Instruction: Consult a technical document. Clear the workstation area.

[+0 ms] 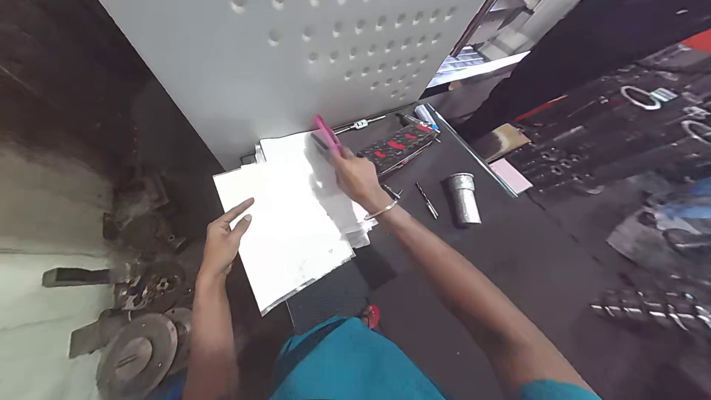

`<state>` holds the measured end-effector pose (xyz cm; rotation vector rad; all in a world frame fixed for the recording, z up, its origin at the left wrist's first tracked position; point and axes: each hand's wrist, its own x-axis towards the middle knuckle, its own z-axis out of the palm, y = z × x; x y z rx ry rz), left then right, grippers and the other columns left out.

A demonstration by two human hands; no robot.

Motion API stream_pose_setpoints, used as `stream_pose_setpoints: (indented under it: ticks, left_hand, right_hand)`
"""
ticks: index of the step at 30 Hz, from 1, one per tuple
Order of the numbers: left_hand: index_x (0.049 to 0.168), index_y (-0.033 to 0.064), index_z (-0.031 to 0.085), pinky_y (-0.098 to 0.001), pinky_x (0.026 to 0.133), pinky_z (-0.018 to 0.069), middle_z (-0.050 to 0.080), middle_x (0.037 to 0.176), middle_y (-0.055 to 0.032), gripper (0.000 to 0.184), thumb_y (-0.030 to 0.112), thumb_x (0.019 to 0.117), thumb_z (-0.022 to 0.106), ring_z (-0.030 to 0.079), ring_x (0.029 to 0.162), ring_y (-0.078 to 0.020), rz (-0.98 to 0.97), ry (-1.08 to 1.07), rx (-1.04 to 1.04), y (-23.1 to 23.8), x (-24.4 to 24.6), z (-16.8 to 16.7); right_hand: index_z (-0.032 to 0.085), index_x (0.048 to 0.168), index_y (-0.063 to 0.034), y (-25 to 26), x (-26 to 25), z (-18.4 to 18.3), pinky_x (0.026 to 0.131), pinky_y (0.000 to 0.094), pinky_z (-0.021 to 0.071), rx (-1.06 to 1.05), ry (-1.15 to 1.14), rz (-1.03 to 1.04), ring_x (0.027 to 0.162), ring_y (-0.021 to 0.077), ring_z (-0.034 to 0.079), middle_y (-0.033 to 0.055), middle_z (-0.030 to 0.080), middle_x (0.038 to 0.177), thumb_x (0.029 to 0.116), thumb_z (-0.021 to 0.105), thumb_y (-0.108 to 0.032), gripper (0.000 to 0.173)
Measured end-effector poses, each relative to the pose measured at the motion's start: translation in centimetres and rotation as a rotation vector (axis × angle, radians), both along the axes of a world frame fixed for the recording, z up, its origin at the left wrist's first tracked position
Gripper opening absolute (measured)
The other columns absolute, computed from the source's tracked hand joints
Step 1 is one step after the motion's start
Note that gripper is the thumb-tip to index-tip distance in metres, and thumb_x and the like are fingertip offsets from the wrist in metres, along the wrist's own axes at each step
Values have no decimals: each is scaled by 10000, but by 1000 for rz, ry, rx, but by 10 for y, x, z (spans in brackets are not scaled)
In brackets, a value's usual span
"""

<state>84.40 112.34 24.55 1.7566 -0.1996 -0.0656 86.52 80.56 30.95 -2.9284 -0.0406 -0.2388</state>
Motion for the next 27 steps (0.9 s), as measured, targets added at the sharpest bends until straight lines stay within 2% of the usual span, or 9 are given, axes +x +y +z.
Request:
stream_pose_setpoints:
  ticks: [5,8,10,13,16,19,22,24,27]
  left_hand:
    - [1299,61,688,-350,1067,492,673,1359,-50,342,80,973,587,608,1269,-119,-32,6,13,-17,20,4]
    - [1326,65,670,-415,1082,478,647,1395,-58,340,65,992,606,586,1299,-162,-74,59,-4,-47,43,10]
    - [1370,71,637,-471,1092,469,607,1444,-71,355,81,1018,588,569,1323,-200,-125,95,17,-70,60,9]
    - [1473,118,538,-525,1109,448,505,1546,-61,428,133,1045,535,516,1381,-227,-203,94,80,-94,81,-1]
    - [1568,167,400,-570,1139,398,398,1616,-97,542,185,1045,540,437,1445,-278,-162,52,197,-102,85,-1]
    - [1563,177,421,-625,1082,418,346,1604,-201,564,216,1019,567,430,1413,-388,-23,-28,361,-103,79,5]
    - [1520,139,489,-604,1066,436,254,1648,-216,519,236,1016,568,433,1402,-407,47,-109,454,-102,65,5]
    - [1490,100,522,-620,1163,332,263,1652,-224,509,290,1020,570,324,1483,-431,58,-153,500,-101,54,9]
    - [1490,45,501,-623,1185,300,313,1618,-266,542,295,1013,563,295,1495,-465,8,-249,507,-102,35,13]
  right_hand:
    - [580,1339,-157,-12,-17,55,520,588,505,112,-137,-88,720,406,670,177,686,1082,955,635,-85,395]
    - [604,1310,-150,-5,-21,74,470,529,488,15,-274,-58,676,370,666,161,681,1163,942,619,-57,380]
    - [625,1353,-148,6,-22,75,543,536,531,-73,-277,5,803,392,694,166,634,1346,912,649,-32,457]
    - [679,1281,-189,24,-13,40,728,553,571,-166,-214,100,1108,420,669,147,596,1441,884,686,-30,427]
    - [682,1279,-191,41,-10,-15,821,585,549,-152,-108,167,1278,443,577,163,557,1483,965,611,-49,352]
    - [694,1255,-183,58,-13,-45,882,557,545,-140,-53,173,1343,427,533,190,523,1511,1000,545,-76,314]
    - [642,1327,-245,63,-16,-53,989,599,463,-52,75,200,1456,427,398,213,437,1572,1001,549,-196,343]
    - [639,1343,-248,60,-22,-49,1082,607,427,77,115,228,1489,405,357,189,420,1591,1005,571,-325,353]
    - [700,1268,-199,42,-53,-48,1001,543,516,198,-52,257,1372,370,516,171,553,1475,939,672,-305,347]
